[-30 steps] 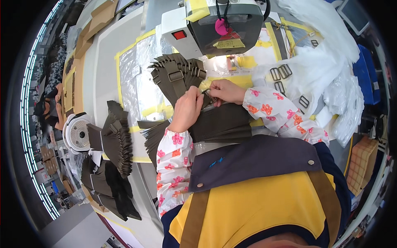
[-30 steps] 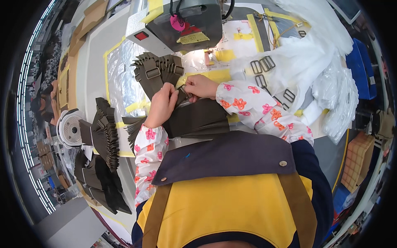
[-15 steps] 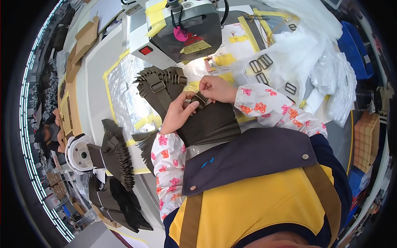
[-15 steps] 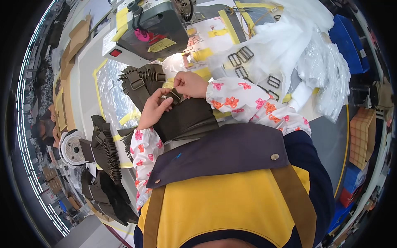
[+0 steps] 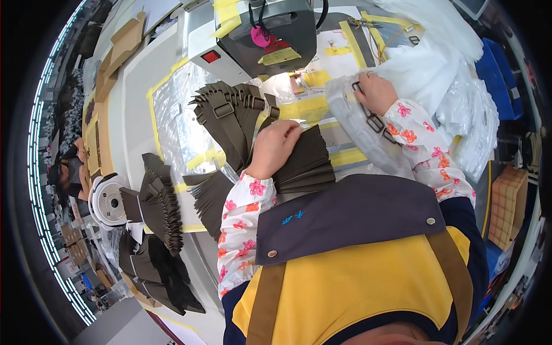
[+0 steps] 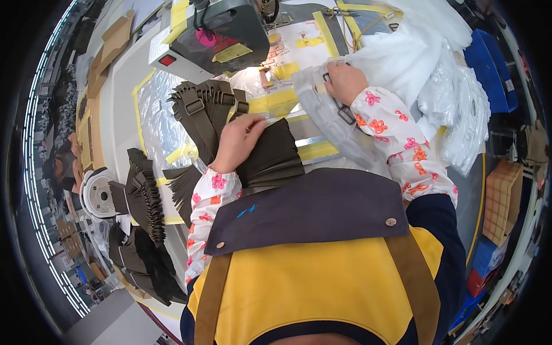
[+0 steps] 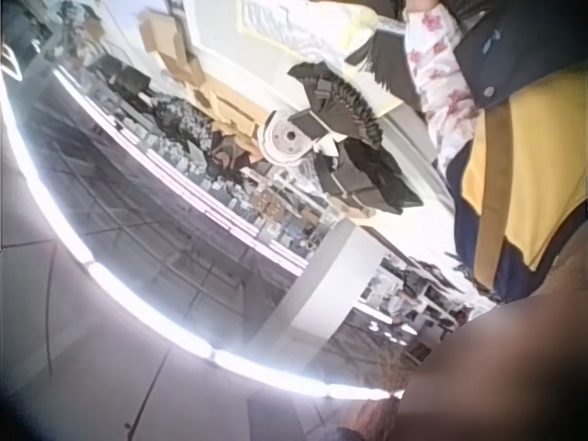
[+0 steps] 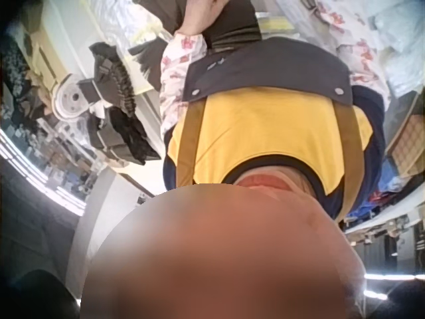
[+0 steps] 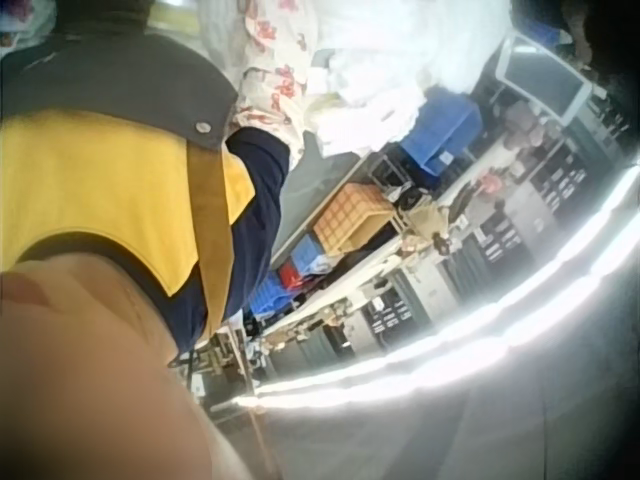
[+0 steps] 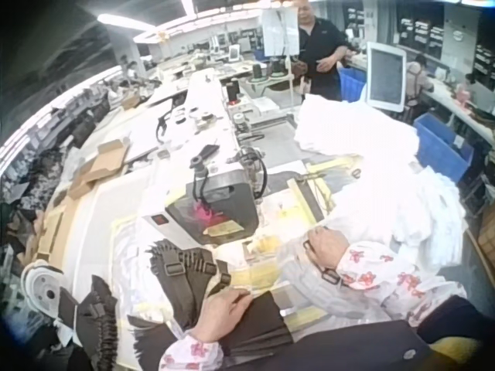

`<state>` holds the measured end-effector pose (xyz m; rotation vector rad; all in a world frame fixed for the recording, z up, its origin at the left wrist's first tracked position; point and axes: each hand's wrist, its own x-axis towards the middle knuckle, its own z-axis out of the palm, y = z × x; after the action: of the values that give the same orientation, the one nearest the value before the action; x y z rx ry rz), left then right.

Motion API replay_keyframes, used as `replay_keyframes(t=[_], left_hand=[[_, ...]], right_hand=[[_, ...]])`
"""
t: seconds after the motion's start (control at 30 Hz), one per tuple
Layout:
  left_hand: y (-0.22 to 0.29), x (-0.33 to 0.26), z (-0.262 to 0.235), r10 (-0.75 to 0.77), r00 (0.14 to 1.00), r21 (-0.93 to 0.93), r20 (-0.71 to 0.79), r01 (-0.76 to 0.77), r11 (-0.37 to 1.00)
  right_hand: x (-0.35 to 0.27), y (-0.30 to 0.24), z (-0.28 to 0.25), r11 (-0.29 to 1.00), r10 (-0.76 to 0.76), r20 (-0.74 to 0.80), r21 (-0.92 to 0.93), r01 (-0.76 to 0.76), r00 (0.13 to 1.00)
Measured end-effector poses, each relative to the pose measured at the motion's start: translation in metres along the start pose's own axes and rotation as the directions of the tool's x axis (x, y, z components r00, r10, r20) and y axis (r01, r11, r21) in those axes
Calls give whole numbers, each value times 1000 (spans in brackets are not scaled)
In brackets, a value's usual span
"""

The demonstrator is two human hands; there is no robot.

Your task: Attaching metal buckles to pre-cut fabric or leather straps.

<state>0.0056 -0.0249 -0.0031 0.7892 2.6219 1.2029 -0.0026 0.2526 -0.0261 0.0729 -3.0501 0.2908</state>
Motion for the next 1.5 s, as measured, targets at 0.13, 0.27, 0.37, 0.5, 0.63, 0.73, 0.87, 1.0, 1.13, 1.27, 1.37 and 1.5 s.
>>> replay_keyframes(t=[0.13,0.27,0.37,0.5,0.63,0.73,0.87,1.0,1.13,1.27,1.37,1.5], left_hand=[[-14,4,10,19,990,79,138,-30,996],[-23,13,4,-53,963,-58,263,71,996],[-31,20,-1,-57,942,-95,330,93,991],[-34,27,-3,14,941,-110,337,24,994],[-21,22,0,192,933,143,305,-245,959],[-7,18,-2,146,944,267,295,-228,936],[-13,7,-10,33,998,44,-61,-30,999],[-15,3,-19,74,969,-36,-237,-85,996],[-14,-1,-14,-115,976,-266,-186,63,962],[-18,-5,-11,-105,966,-294,-235,32,955],[-19,-4,-11,-110,959,-332,-263,17,943],[-14,-4,-12,-151,969,-295,-195,89,951]], right_hand=[[5,-5,-2,998,10,117,-65,-2,993],[9,-7,9,985,53,162,-168,-25,985],[13,-4,-10,970,-59,2,-237,58,998],[13,0,-40,944,-284,-187,-227,240,941],[12,-13,-43,880,-246,-57,404,248,968],[7,-33,-37,632,-214,82,772,74,974],[7,-55,-26,370,-160,297,902,-222,941],[9,-77,-14,97,-281,315,949,-300,907],[12,-100,-3,-33,-300,287,950,-310,910],[19,-105,6,-24,-244,368,923,-384,897],[21,-107,9,-28,-231,367,923,-383,901],[12,-116,18,74,-220,262,965,-251,940]])
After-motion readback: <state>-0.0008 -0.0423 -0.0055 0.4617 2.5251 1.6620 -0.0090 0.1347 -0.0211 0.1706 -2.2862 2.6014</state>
